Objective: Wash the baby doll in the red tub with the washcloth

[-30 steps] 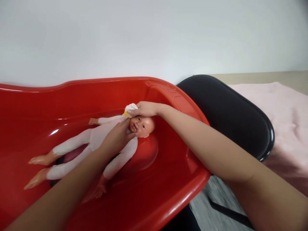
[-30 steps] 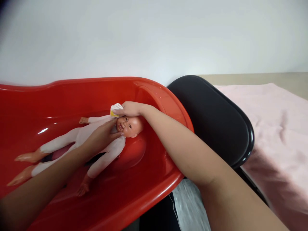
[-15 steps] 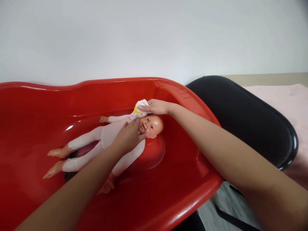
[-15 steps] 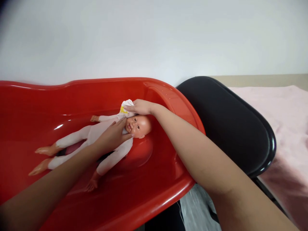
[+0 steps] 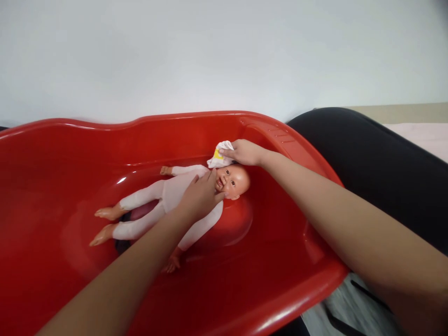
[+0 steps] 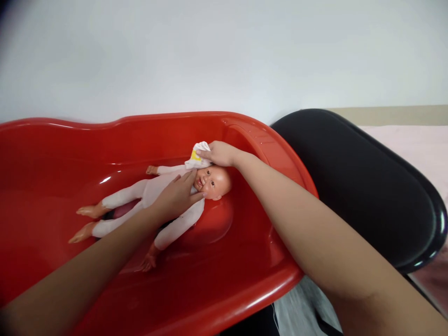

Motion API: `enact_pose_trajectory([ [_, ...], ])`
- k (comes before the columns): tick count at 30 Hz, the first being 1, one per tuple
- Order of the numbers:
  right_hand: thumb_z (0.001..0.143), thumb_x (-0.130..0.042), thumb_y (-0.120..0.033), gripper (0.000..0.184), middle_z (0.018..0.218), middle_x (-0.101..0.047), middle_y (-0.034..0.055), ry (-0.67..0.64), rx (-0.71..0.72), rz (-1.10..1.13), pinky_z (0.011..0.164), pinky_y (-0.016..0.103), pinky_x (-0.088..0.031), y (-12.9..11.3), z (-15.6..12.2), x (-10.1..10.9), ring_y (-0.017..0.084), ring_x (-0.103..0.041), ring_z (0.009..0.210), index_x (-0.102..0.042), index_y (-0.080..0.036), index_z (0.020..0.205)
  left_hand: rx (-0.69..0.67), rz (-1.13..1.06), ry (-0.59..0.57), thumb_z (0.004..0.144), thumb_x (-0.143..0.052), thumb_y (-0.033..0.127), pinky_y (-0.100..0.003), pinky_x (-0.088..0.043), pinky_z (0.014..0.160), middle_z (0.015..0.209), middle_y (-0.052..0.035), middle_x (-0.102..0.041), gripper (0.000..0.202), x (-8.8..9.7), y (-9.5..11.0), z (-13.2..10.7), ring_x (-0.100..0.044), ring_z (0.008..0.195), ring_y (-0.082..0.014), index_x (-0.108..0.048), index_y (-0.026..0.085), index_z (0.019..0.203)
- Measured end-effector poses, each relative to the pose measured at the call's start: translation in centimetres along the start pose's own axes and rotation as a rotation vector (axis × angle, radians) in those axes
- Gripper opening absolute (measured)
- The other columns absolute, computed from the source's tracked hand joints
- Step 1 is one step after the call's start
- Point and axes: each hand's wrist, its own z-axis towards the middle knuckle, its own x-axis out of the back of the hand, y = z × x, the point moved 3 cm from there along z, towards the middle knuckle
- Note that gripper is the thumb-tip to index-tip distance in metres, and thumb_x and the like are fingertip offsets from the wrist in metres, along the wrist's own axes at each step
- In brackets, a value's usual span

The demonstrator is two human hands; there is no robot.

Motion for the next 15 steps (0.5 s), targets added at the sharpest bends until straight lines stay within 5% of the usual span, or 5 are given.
enact_pose_trajectory([
  [3, 0.1, -0.044, -0.057, 0.051, 0.087, -0.072, 0.0122, 0.135, -0.13, -0.239, 0.065, 0.031, -0.04, 0.4, 0.2, 0.7, 0.019, -0.061, 0.071, -0.068, -0.015, 0.085, -0.035, 0.013, 0.021, 0.095, -0.057, 0.032, -0.05, -0.038, 0.114, 0.15, -0.0149, -0.051, 0.049, -0.1, 0.0, 0.0, -0.049, 0.136, -0.0329, -0.039, 0.019, 0.138],
  [10, 0.087, -0.062, -0.031, 0.029, 0.061, -0.067, 0.0152, -0.103, -0.356, -0.475, 0.063, 0.037, -0.047, 1.0, 0.3, 0.9, 0.027, -0.066, 0.063, -0.073, -0.013, 0.068, -0.036, 0.018, 0.041, 0.093, -0.06, 0.029, -0.045, -0.045, 0.103, 0.139, -0.01, -0.058, 0.035, 0.5, 0.3, 0.0, -0.057, 0.125, -0.0302, -0.047, 0.022, 0.125],
  [15, 0.086, -0.067, -0.034, 0.031, 0.056, -0.064, 0.014, -0.181, -0.399, -0.347, 0.063, 0.037, -0.05, 1.4, -0.5, 0.7, 0.027, -0.067, 0.061, -0.072, -0.01, 0.067, -0.04, 0.049, 0.011, 0.094, -0.063, 0.032, -0.045, -0.044, 0.103, 0.135, -0.0094, -0.061, 0.037, 0.4, 0.0, -0.1, -0.058, 0.123, -0.0306, -0.048, 0.023, 0.126],
])
